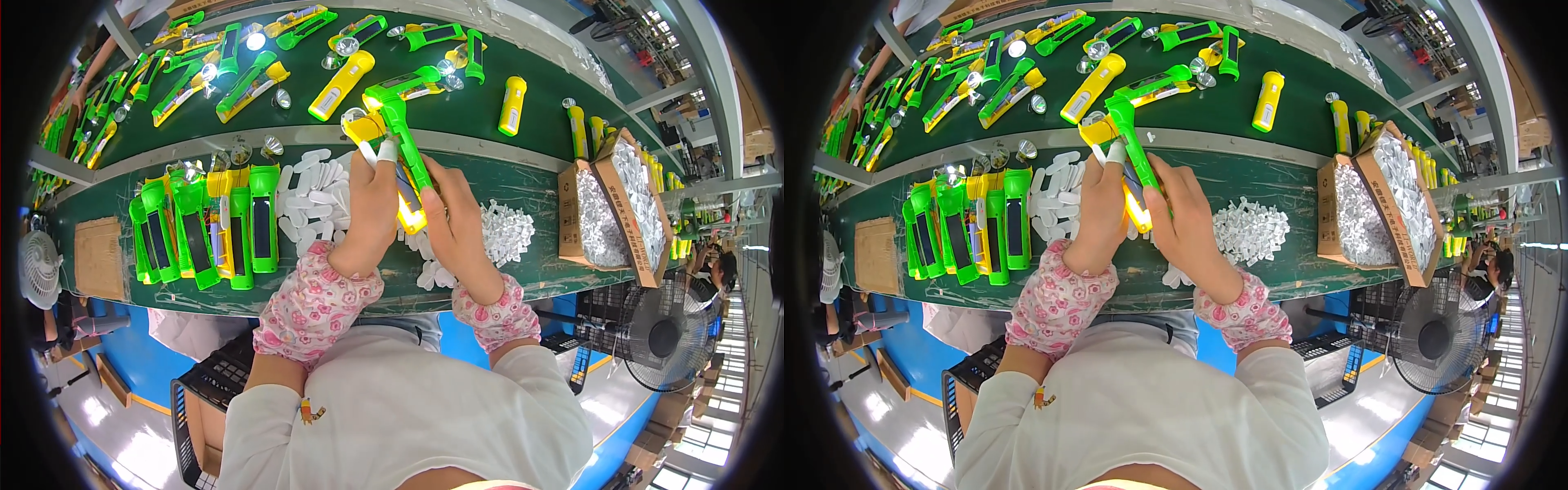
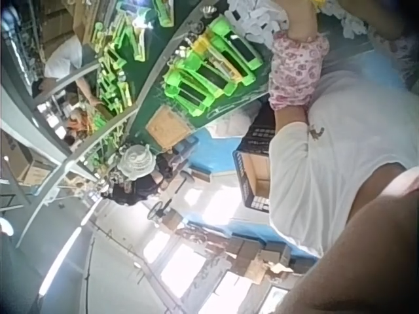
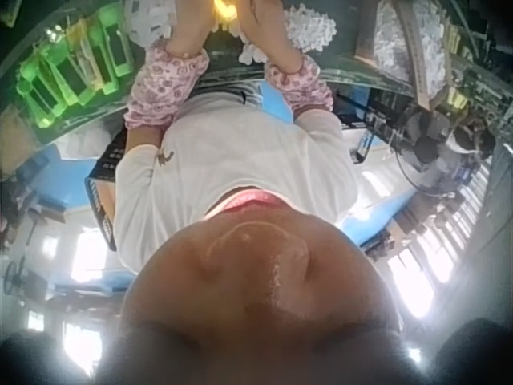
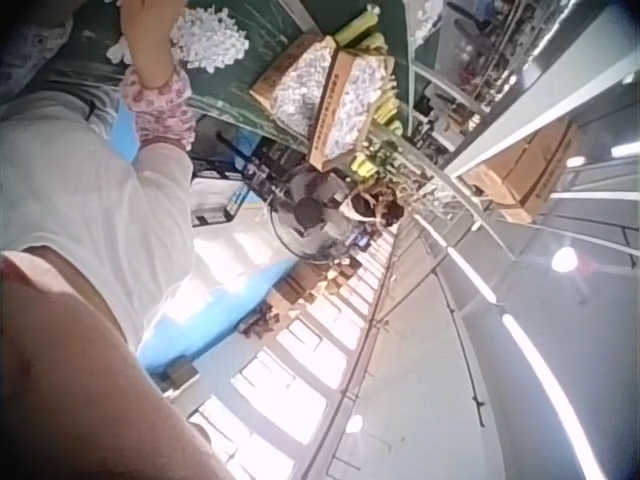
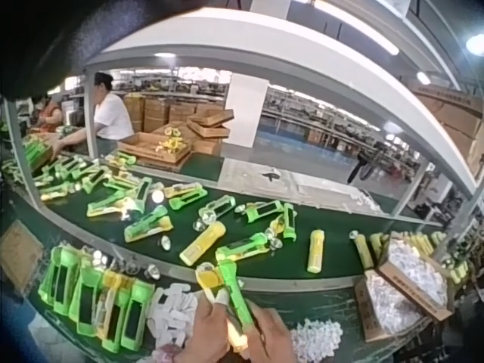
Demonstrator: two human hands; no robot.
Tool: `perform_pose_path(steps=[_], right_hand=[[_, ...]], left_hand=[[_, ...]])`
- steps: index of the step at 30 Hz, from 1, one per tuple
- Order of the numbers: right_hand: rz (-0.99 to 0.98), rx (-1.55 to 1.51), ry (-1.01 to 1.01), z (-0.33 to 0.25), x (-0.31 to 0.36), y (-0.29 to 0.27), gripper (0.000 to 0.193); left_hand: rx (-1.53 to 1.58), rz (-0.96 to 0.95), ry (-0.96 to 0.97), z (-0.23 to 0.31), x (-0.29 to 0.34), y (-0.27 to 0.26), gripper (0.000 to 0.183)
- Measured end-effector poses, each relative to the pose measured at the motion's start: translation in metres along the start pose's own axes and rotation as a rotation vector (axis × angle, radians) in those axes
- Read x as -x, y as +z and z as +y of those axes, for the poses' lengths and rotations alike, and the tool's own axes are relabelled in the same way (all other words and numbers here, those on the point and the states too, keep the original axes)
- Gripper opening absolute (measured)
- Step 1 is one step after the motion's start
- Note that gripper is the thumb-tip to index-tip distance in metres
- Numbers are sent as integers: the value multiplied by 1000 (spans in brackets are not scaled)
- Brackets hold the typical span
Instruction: The recorder is working on a factory assembly line, snapping together plastic housings and internal components for solar-powered flashlights.
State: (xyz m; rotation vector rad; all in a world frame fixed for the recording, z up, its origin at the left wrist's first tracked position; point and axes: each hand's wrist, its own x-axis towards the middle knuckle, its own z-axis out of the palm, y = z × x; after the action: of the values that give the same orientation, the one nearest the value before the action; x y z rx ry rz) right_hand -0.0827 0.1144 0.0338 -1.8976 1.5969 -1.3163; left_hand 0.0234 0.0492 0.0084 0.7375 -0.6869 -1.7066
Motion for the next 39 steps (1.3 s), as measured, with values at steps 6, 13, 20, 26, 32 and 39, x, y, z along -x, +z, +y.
perform_pose_path(steps=[6,13,20,26,32,39], right_hand=[[40,134,-26,2,3,6,42],[-14,234,57,5,10,7,51],[-74,124,-85,13,13,-4,53],[-57,97,-128,48,15,-28,45],[-180,714,309,149,29,-99,25],[-463,177,470,124,-4,-109,12]], left_hand=[[364,-180,-101,-6,-6,-10,32],[33,-53,-65,-4,2,7,37],[99,-264,-26,21,-23,-23,38],[233,-116,-404,10,-9,-36,45],[396,-228,-339,13,-34,-53,38],[337,-300,-344,-18,-25,-39,52]])
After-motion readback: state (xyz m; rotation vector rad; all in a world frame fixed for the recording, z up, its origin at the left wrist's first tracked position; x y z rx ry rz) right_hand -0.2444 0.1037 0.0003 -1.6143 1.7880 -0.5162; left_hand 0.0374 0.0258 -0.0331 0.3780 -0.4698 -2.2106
